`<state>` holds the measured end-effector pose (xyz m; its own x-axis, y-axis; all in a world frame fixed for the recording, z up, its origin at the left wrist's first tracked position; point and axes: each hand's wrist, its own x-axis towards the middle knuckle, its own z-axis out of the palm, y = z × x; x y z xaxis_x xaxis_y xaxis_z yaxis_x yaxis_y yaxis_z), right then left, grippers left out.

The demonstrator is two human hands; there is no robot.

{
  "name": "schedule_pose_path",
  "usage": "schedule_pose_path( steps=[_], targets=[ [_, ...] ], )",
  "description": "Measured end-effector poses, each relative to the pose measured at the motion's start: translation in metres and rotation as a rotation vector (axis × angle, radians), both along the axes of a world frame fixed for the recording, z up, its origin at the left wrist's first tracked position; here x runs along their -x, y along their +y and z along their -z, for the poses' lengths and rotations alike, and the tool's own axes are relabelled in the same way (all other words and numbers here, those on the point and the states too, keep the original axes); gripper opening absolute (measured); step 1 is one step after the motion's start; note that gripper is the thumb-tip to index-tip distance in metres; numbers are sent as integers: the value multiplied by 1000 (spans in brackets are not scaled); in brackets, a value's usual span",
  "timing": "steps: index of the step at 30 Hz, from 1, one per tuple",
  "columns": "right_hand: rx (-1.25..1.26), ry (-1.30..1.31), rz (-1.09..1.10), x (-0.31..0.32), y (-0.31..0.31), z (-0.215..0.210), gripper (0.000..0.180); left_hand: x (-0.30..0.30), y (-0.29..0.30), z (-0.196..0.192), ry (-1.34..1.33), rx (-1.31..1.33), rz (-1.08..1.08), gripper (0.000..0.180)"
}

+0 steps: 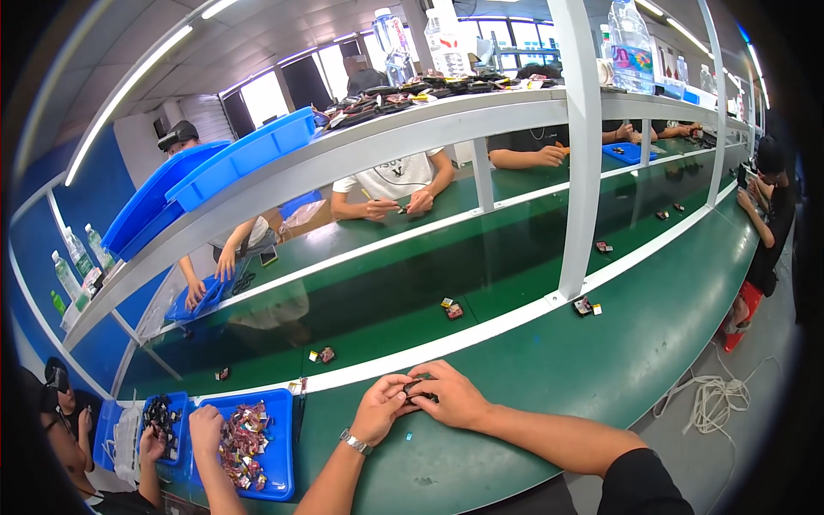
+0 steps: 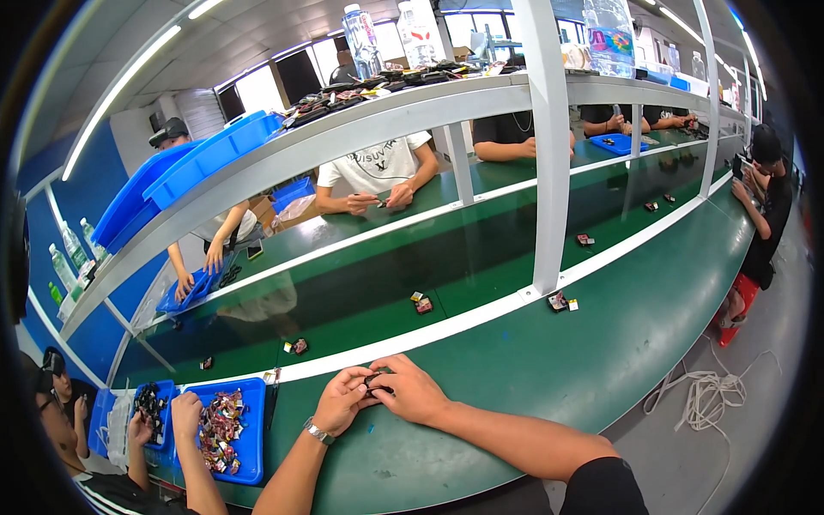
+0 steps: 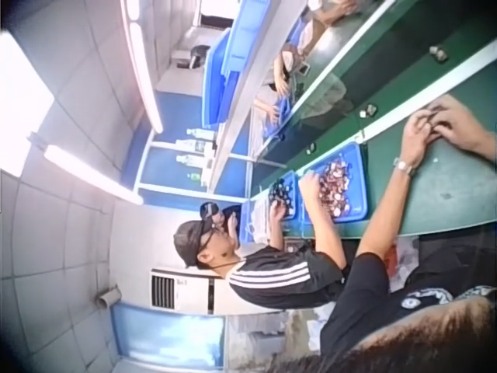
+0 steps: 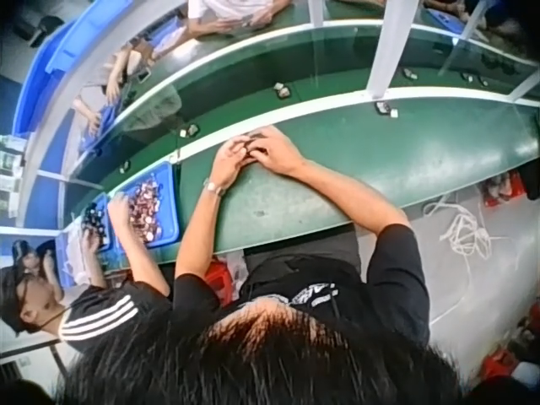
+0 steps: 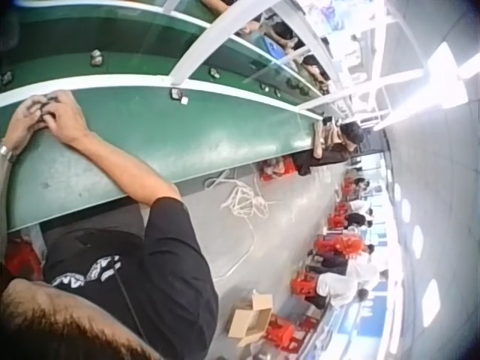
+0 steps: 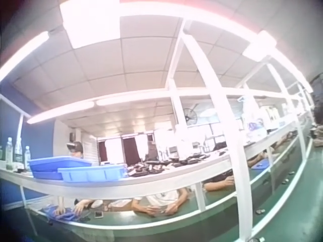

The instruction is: The person is seen assembling small electronic components on a production line.

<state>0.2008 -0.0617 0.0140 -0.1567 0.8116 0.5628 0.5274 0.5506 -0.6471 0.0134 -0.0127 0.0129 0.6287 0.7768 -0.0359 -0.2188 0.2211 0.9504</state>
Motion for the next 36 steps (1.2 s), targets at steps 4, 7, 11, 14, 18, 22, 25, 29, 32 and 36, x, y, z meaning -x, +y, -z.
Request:
schedule_pose_path(
  steps=[4,7,11,14,18,22,25,29,32,36],
  targets=[
    [-4,24,28,3,1,4,15,2,1,3,6,6,-10,28],
    [-14,28,38,5,-1,5,16,2,0,1,10,9,-14,28],
    [-30,39,19,5,-2,2,16,2,-1,1,-3,-3,-7,28],
    [-37,15,30,7,-3,-1,17,1,-1,1,-10,-9,-26,28],
    [-22,73,57,7,-3,3,17,1,-1,0,-11,-12,-25,26],
    [-29,81,52,8,-1,7,17,2,-1,3,-21,-1,-28,26],
    [-21,90,32,8,-2,4,17,2,0,4,-28,-1,-29,26],
    [-53,92,8,8,-2,2,19,1,-3,2,-9,-2,-41,26],
    [-138,36,-49,7,-6,-10,22,2,-1,6,-25,-30,-52,24],
    [-281,-100,-7,5,-8,-21,25,6,3,14,-161,7,-51,23]
  ],
)
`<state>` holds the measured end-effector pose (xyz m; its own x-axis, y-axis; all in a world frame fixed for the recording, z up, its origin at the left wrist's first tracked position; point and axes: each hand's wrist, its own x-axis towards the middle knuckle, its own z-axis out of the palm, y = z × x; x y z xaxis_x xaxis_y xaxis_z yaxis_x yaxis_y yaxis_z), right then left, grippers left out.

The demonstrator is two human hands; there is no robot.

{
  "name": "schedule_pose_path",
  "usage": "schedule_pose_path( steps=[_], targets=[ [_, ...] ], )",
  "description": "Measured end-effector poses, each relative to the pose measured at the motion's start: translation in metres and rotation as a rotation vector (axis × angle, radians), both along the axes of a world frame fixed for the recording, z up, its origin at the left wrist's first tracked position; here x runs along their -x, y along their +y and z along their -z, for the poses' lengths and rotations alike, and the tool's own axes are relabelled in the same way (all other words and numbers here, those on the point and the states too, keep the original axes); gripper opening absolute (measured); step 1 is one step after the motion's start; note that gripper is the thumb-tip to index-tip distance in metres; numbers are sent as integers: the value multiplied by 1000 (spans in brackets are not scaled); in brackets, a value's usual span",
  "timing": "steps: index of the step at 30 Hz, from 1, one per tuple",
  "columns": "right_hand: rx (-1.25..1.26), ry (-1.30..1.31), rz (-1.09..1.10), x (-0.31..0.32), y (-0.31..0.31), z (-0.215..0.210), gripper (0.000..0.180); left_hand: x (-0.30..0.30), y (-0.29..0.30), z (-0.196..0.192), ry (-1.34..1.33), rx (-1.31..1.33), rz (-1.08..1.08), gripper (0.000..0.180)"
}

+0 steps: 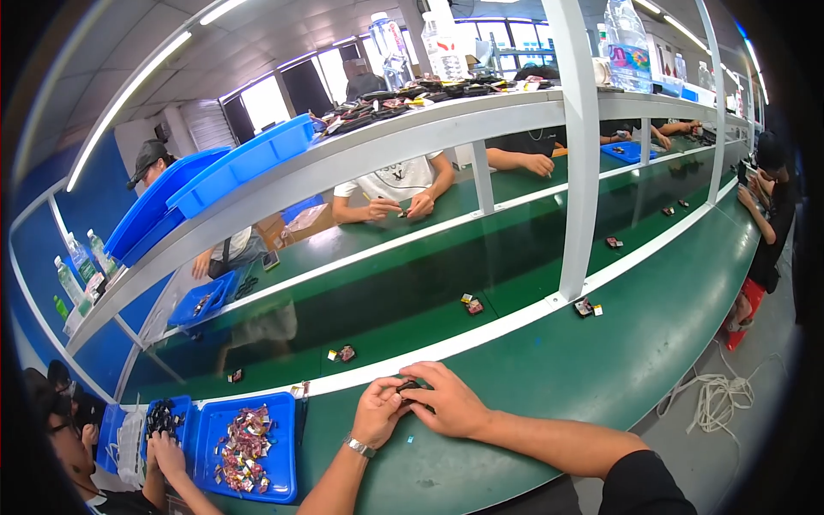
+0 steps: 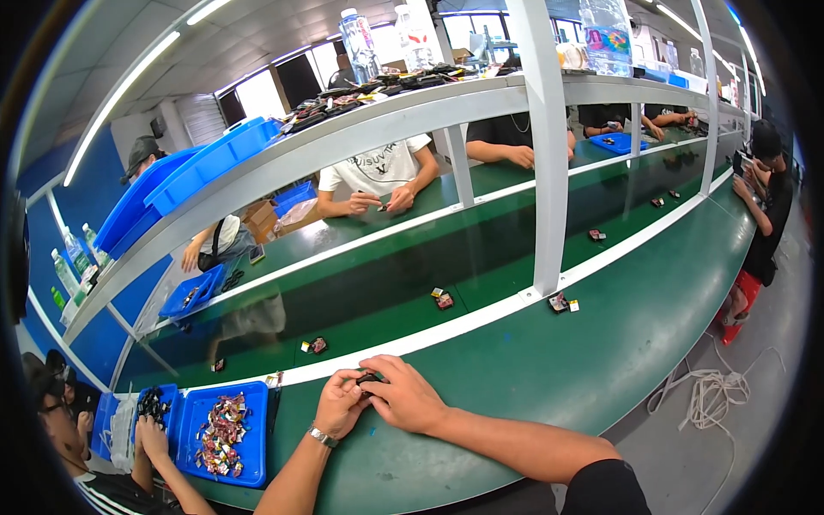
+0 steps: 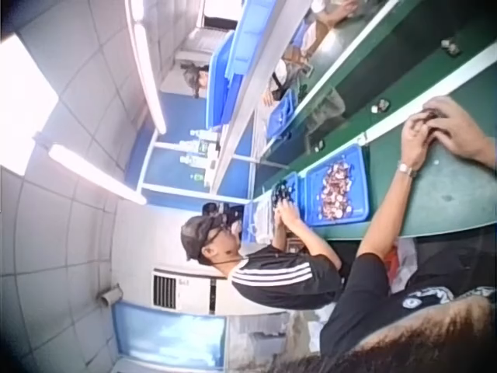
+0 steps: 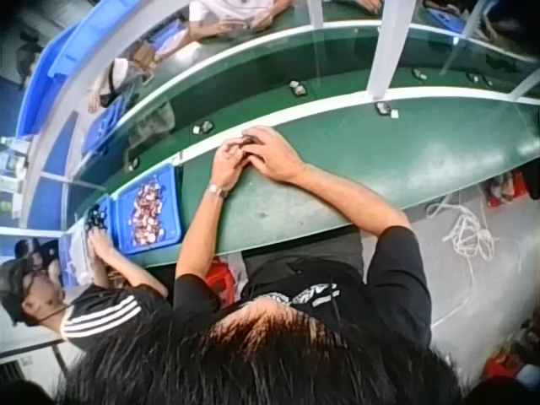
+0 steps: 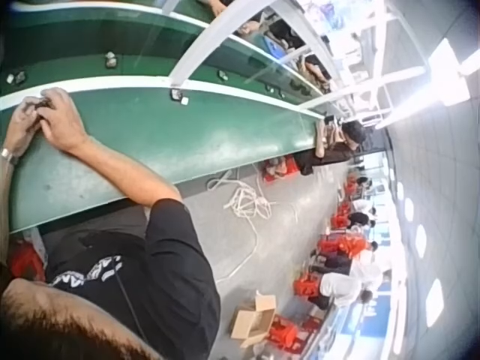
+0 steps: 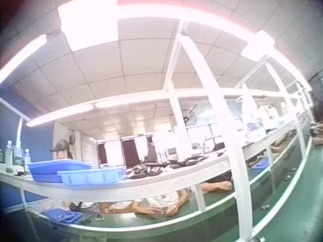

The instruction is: The person is seen assembling small electronic components on a production line.

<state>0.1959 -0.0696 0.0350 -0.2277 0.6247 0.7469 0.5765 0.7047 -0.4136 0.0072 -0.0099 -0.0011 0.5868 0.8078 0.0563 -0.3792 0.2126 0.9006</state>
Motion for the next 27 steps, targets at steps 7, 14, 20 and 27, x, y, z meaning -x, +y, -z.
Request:
schedule_pose_path(
  steps=[7,14,20,27],
  targets=[
    [132,197,6,4,1,10,17,-2,-1,-2,-50,27,18,23],
    [126,204,-44,5,6,15,26,-4,-2,-1,-16,-4,-2,23],
    [132,161,-68,3,8,16,29,-3,-3,0,-40,-13,-30,23],
    [146,147,41,2,6,10,23,-8,-4,-8,-6,21,-52,23]
  ],
)
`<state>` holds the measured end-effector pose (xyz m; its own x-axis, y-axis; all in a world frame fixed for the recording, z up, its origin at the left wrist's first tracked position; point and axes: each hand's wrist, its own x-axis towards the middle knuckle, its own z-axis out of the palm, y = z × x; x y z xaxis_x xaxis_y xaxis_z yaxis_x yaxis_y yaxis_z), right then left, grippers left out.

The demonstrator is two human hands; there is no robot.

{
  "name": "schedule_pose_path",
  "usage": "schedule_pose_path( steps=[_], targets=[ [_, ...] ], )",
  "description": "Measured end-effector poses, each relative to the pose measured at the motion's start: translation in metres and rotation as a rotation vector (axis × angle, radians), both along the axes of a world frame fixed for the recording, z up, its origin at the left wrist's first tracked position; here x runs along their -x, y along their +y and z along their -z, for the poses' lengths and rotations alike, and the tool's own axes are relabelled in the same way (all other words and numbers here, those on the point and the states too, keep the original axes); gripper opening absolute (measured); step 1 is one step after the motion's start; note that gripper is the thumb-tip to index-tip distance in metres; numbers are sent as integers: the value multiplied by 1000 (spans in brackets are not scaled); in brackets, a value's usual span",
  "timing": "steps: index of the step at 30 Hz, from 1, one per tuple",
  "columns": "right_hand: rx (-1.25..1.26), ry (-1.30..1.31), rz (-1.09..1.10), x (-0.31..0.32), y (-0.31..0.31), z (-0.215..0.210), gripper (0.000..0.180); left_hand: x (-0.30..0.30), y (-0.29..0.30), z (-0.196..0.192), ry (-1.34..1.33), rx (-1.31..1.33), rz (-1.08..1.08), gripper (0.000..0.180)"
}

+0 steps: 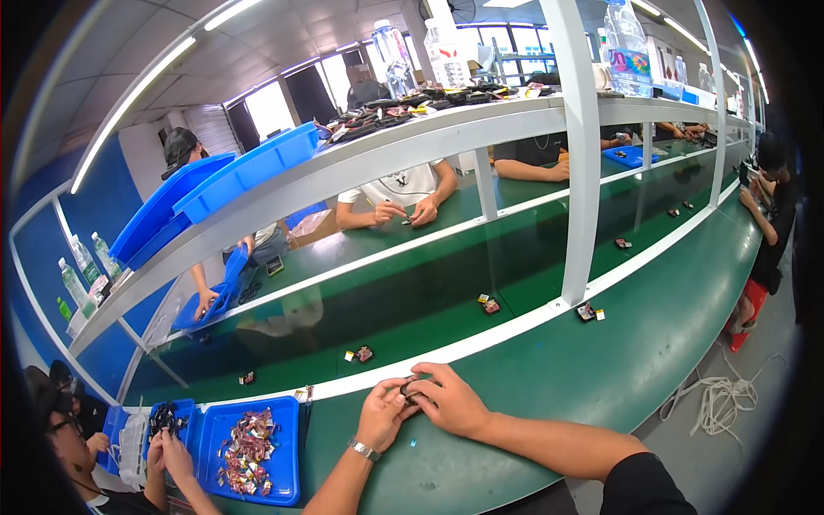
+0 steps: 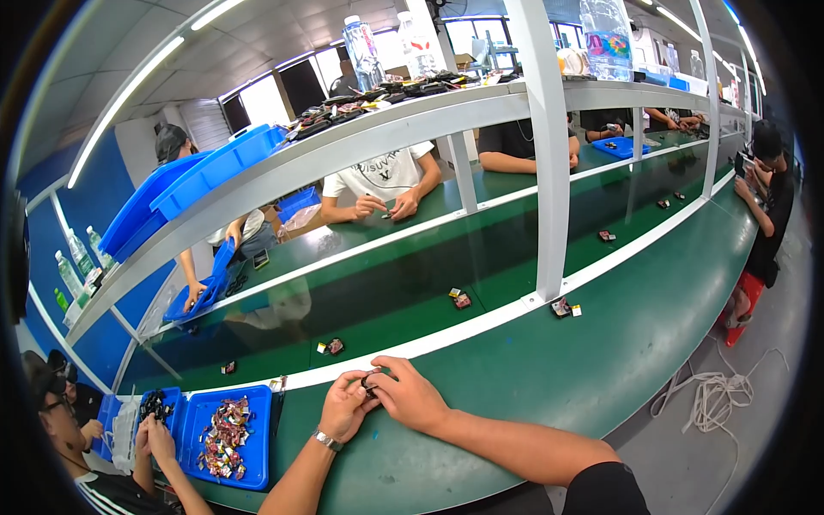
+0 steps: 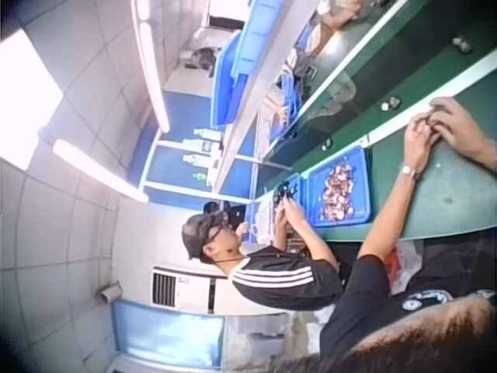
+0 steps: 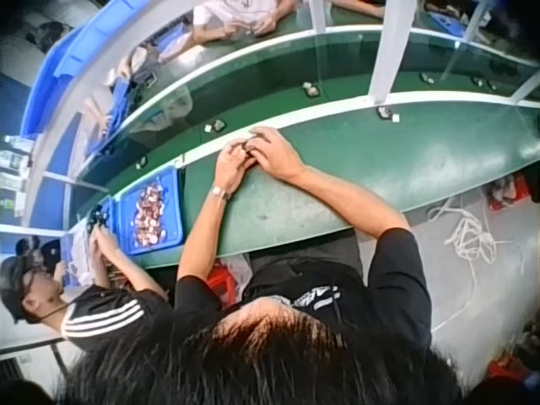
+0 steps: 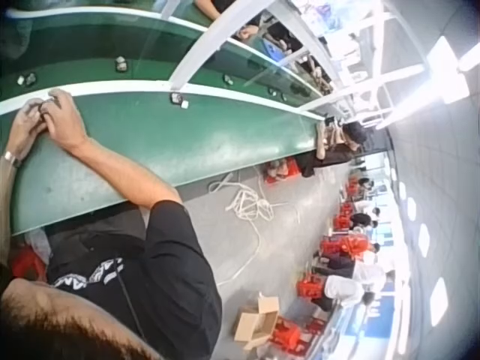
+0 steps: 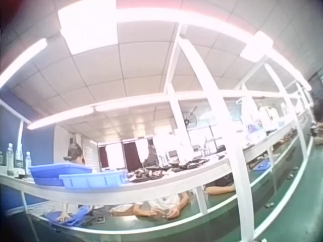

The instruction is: The person is seen assembling small electronic components on a production line.

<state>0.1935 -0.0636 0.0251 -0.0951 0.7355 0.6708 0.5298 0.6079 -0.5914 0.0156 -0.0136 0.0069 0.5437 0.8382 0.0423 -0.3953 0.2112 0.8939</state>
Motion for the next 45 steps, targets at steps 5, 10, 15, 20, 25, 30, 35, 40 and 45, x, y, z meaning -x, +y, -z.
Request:
schedule_pose_path(
  steps=[5,10,15,20,25,30,35,40,45],
  targets=[
    [-98,-61,63,-1,0,-1,19,-1,-2,-2,20,14,5,24],
    [-90,-61,47,0,-3,-6,17,0,-1,0,41,18,15,26],
    [-143,-129,98,3,0,-5,18,1,-1,0,61,17,29,27],
    [-129,-172,119,2,-2,-7,17,-2,-4,-2,52,15,40,27],
    [-127,-163,135,-3,0,0,16,-9,-5,-5,75,24,44,26],
    [-148,-204,131,5,4,3,23,-5,-5,-2,131,12,-55,25],
    [-140,-259,56,6,7,4,37,-2,1,3,76,10,-64,28],
    [-127,-190,173,-11,50,2,25,-6,-4,-10,-13,58,-129,35],
    [-43,-141,467,-74,124,26,22,-2,-2,-8,50,12,-50,36]
  ],
)
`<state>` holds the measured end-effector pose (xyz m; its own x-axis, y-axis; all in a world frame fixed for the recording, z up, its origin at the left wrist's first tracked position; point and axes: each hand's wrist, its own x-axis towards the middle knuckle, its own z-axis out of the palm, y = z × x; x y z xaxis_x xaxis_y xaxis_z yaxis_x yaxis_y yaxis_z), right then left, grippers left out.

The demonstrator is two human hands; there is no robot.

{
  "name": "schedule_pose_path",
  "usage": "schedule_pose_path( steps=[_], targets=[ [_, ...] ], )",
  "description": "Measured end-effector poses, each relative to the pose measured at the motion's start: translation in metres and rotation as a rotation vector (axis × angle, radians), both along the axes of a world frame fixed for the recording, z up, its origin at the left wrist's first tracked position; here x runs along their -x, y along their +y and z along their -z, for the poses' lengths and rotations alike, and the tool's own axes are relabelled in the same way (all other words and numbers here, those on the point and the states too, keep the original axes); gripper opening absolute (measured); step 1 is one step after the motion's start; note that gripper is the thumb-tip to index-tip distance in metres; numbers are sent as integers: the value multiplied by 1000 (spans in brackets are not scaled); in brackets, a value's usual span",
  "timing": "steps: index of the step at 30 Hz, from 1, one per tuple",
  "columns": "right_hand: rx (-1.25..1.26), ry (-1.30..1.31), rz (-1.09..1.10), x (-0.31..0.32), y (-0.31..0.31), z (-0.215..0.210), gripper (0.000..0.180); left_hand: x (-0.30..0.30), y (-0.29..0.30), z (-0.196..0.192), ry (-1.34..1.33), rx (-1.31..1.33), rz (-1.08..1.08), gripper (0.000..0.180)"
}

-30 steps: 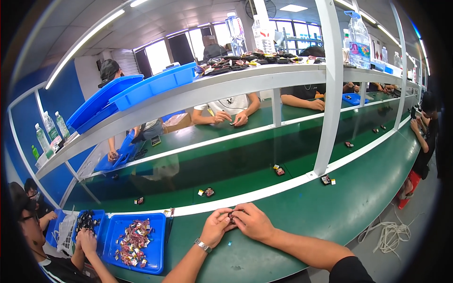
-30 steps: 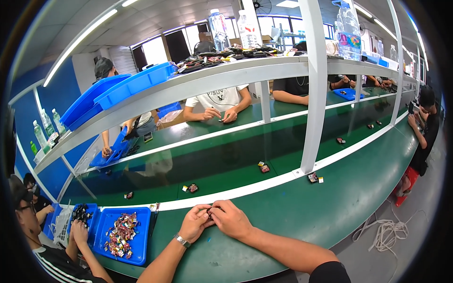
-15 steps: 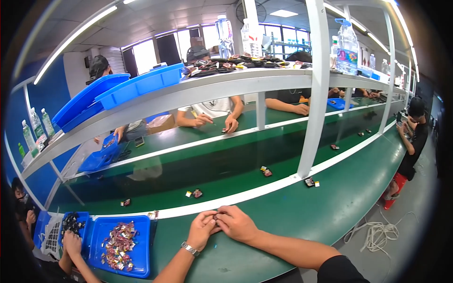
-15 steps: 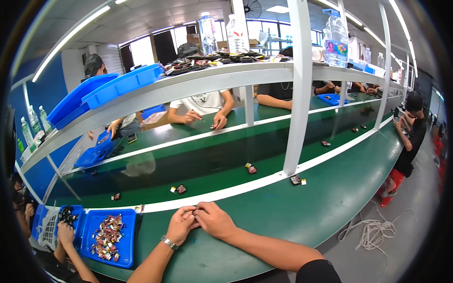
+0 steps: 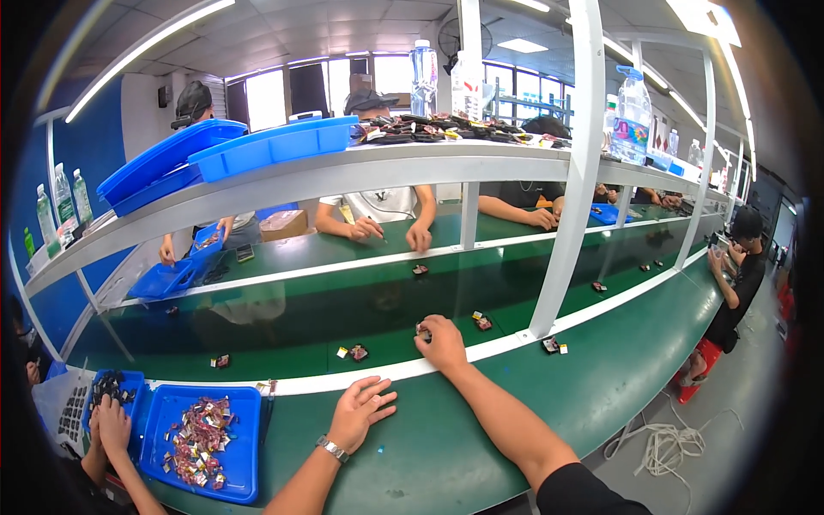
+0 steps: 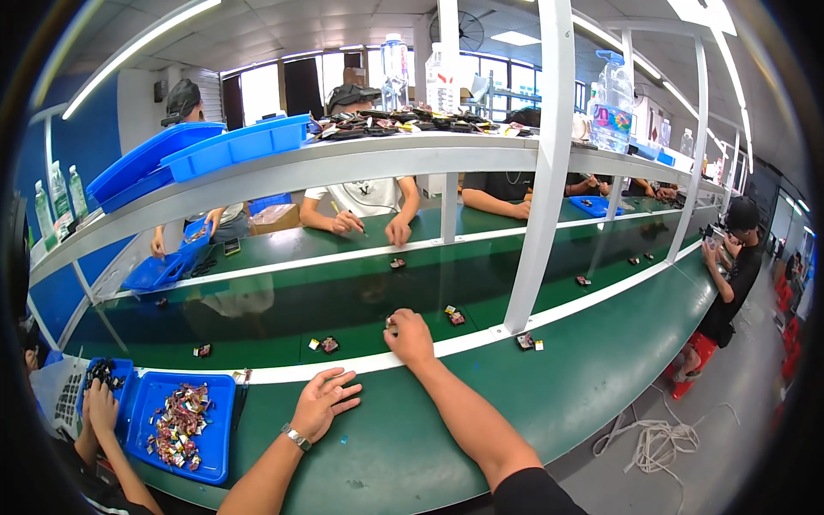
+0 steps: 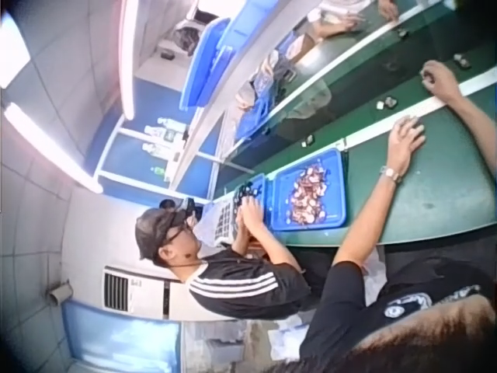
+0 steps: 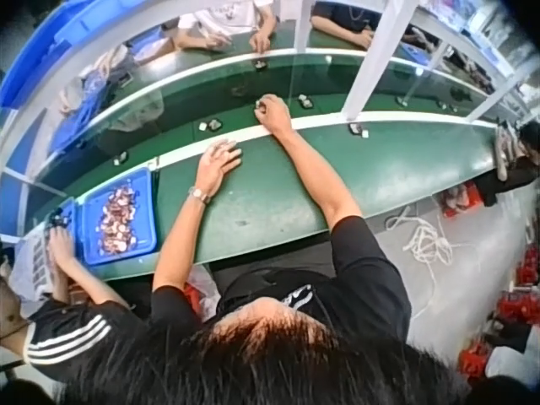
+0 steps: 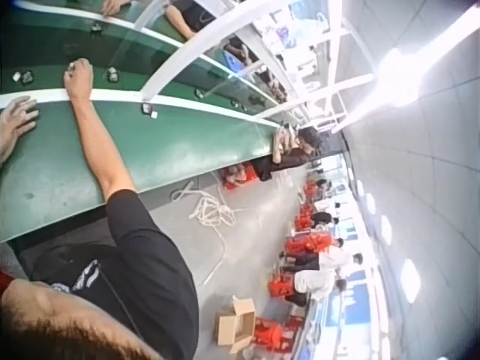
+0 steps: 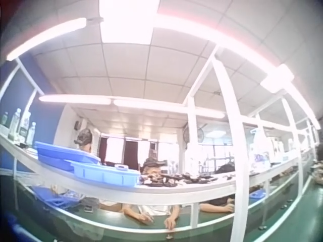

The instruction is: The person is seen assembling small electronic components on a production line.

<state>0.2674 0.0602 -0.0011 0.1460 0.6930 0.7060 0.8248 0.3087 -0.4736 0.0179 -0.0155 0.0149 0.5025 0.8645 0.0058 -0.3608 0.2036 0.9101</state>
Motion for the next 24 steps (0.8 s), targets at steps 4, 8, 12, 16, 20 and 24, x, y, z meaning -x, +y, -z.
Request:
schedule_pose_path(
  steps=[4,8,12,16,20,24],
  targets=[
    [86,-16,42,-22,3,5,26,1,2,5,29,-8,29,30],
    [13,-72,451,-80,-18,-15,38,-12,8,4,25,-17,71,28],
    [325,-74,557,-94,-10,3,42,6,3,1,82,-36,-52,24],
    [259,23,656,-108,5,19,31,-1,8,9,122,-133,-58,21],
    [68,207,619,-111,1,18,23,-1,5,11,133,-119,-49,22],
    [-157,424,146,-77,-32,4,41,0,5,9,64,-83,8,22]
  ],
)
